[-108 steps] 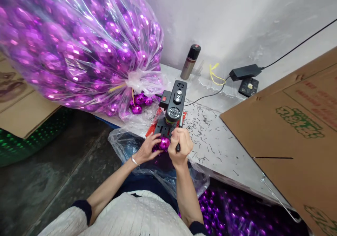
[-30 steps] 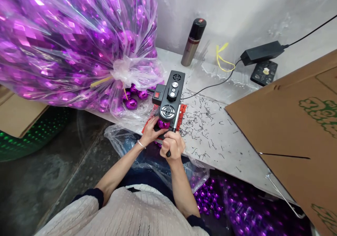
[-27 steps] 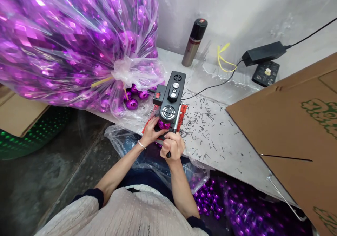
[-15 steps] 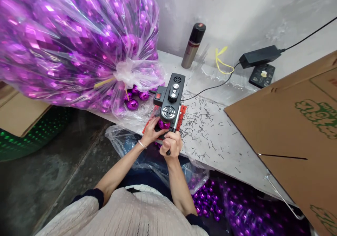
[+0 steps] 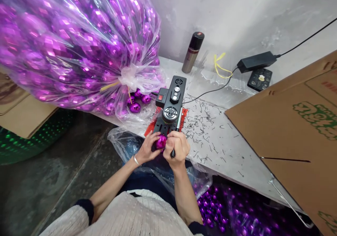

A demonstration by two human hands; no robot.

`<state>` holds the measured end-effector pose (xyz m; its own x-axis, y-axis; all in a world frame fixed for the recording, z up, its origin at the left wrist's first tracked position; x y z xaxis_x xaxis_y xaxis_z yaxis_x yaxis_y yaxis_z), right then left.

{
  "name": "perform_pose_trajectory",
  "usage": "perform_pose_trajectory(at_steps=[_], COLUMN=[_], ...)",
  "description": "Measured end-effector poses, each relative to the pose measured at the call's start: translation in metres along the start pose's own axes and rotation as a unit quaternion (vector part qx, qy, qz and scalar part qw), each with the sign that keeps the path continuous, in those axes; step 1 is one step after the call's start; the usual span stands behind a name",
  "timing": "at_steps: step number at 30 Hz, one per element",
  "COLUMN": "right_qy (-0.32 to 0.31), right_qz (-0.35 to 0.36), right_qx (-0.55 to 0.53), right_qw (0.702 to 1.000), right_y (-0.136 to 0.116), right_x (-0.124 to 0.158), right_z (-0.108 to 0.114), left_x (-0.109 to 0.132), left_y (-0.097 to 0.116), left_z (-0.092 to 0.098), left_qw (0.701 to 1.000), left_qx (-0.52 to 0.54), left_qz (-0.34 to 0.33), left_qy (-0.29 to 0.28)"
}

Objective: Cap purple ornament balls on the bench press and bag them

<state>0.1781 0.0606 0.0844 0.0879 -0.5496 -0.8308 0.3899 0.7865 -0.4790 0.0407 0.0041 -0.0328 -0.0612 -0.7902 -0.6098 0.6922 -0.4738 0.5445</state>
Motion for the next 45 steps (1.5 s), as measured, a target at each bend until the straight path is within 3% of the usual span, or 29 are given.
perform_pose_trajectory(at_steps=[3,5,7,10,12,15,17,19,25,29,36,45], right_qy=[0.012,0.02,0.023,0.01,0.004,0.006,0.005,0.003,0.001,0.01,0.006,0.0], right_qz=[0.0,0.003,0.006,0.007,0.01,0.012,0.014,0.016,0.023,0.026,0.028,0.031], right_qx=[-0.002,-0.006,-0.005,-0.004,-0.006,-0.004,0.0,0.003,0.004,0.006,0.019,0.033], right_qw=[1.0,1.0,1.0,1.0,1.0,1.0,1.0,1.0,1.0,1.0,0.999,0.999], right_y=[0.004,0.005,0.006,0.005,0.004,0.002,0.002,0.001,0.001,-0.001,-0.006,-0.009], right_x=[0.008,0.013,0.014,0.013,0.011,0.009,0.009,0.008,0.003,-0.003,-0.023,-0.029], right_z=[-0.003,-0.005,-0.006,-0.006,-0.005,-0.004,-0.004,-0.004,-0.002,-0.001,0.005,0.007], left_x=[0.009,-0.007,-0.035,-0.076,-0.092,-0.1,-0.098,-0.096,-0.087,-0.068,-0.045,-0.064], left_y=[0.004,-0.008,-0.031,-0.073,-0.096,-0.116,-0.121,-0.125,-0.107,-0.075,-0.039,-0.029], left_z=[0.014,0.028,0.045,0.072,0.082,0.087,0.089,0.092,0.087,0.065,0.026,0.008], left_qw=[0.999,0.999,0.991,0.942,0.92,0.915,0.918,0.927,0.963,0.952,0.957,0.989], left_qx=[-0.006,-0.03,-0.101,-0.238,-0.287,-0.307,-0.296,-0.261,0.028,0.15,0.079,-0.007], left_qz=[-0.032,-0.016,0.051,0.212,0.264,0.248,0.237,0.249,0.265,0.259,0.279,0.141], left_qy=[-0.002,0.028,0.077,0.104,0.034,-0.087,-0.114,-0.101,0.044,0.061,-0.004,-0.05])
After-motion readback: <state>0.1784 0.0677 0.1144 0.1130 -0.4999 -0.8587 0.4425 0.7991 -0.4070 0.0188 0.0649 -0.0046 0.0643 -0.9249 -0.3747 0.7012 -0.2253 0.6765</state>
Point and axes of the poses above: each hand's wrist, its own x-axis away from the middle knuckle, its own z-axis out of the back of the hand, y = z × x, the point moved 3 cm from there along -x, towards the middle knuckle, and after that the axes turned 2 degrees about -z, right-handed, at the moved point
